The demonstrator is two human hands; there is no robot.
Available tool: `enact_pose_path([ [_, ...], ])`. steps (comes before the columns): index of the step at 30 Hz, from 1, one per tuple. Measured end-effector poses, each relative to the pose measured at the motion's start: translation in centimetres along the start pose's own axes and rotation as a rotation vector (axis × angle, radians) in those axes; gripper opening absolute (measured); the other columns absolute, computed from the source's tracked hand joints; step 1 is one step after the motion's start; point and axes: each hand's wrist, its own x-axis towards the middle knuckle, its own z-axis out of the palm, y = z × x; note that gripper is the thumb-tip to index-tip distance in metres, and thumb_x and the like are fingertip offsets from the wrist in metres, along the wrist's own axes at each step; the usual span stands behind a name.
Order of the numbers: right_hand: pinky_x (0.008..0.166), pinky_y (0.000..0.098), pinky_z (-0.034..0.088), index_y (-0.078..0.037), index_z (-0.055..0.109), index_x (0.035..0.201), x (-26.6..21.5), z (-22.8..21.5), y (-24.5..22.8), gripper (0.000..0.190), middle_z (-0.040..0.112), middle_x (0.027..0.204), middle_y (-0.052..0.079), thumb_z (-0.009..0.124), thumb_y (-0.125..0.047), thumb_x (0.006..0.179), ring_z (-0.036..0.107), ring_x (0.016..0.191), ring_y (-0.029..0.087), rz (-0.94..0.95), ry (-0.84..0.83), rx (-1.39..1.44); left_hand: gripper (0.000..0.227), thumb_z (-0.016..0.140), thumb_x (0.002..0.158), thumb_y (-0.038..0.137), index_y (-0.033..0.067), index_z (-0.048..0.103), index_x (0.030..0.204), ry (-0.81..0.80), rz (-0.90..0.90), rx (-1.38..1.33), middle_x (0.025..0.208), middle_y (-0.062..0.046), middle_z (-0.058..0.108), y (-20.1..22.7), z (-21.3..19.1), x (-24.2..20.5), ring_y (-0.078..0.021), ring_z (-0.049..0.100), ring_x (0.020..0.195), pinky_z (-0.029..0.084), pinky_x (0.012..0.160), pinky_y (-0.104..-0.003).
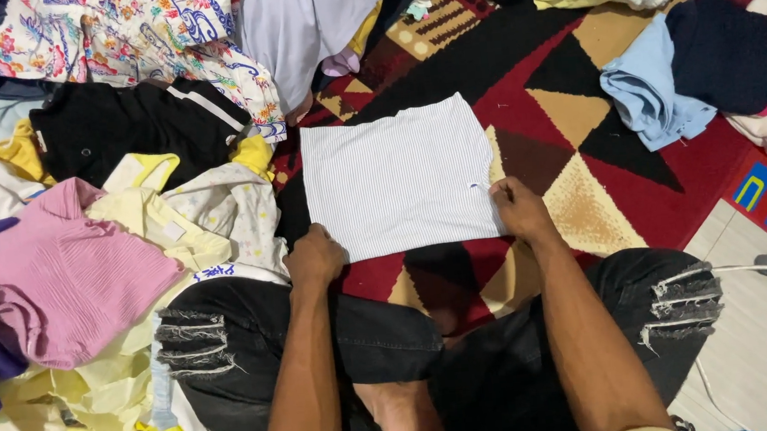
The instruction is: A person sits on the floor and folds various items of clothing from a large, unsorted pile.
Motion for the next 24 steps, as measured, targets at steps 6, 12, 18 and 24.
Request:
enact_pose_path([
  [6, 0.122, 0.0600, 0.061, -0.019, 0.075, 0.156, 3.3, 0.8, 3.3, 0.052, 0.084, 0.150, 0.019, 0.073, -0.049, 0.114, 0.077, 0.146, 0.044, 0.036, -0.002, -0.085, 0.032, 0.061, 0.113, 0.027, 0.0099, 0.074, 0.137, 0.000, -0.001, 0.020, 0.131, -0.026, 0.087, 0.0, 0.1, 0.3, -0.0507, 0.084, 0.131, 0.053, 0.120, -0.066],
  [12, 0.108, 0.0617, 0.070, -0.007, 0.082, 0.136, 2.6, -0.7, 2.1, 0.038, 0.087, 0.133, 0.028, 0.073, -0.036, 0.113, 0.085, 0.128, 0.051, -0.020, 0.028, -0.198, 0.036, 0.059, 0.119, 0.034, 0.0103, 0.071, 0.143, 0.026, 0.007, 0.099, 0.142, -0.022, 0.081, 1.9, -1.5, -1.5, -0.0455, 0.079, 0.142, 0.048, 0.126, -0.065],
  [18, 0.081, 0.0406, 0.078, 0.009, 0.082, 0.129, -3.3, -1.0, -6.1, 0.038, 0.084, 0.114, 0.029, 0.072, -0.025, 0.115, 0.088, 0.094, 0.032, 0.065, -0.370, 0.219, 0.033, 0.061, 0.118, 0.029, 0.0101, 0.068, 0.144, 0.075, 0.039, 0.093, 0.146, -0.022, 0.075, 0.8, 0.1, -0.8, -0.0452, 0.077, 0.140, 0.048, 0.123, -0.064],
  [24, 0.064, 0.0417, 0.075, 0.002, 0.082, 0.109, 3.3, 1.7, 1.9, 0.043, 0.089, 0.090, 0.020, 0.070, -0.038, 0.116, 0.088, 0.075, 0.027, 0.124, -0.373, 0.025, 0.024, 0.061, 0.114, 0.021, 0.0113, 0.068, 0.135, 0.135, 0.057, 0.123, 0.140, -0.022, 0.074, 0.6, 0.4, -0.7, -0.0468, 0.076, 0.137, 0.051, 0.117, -0.063],
])
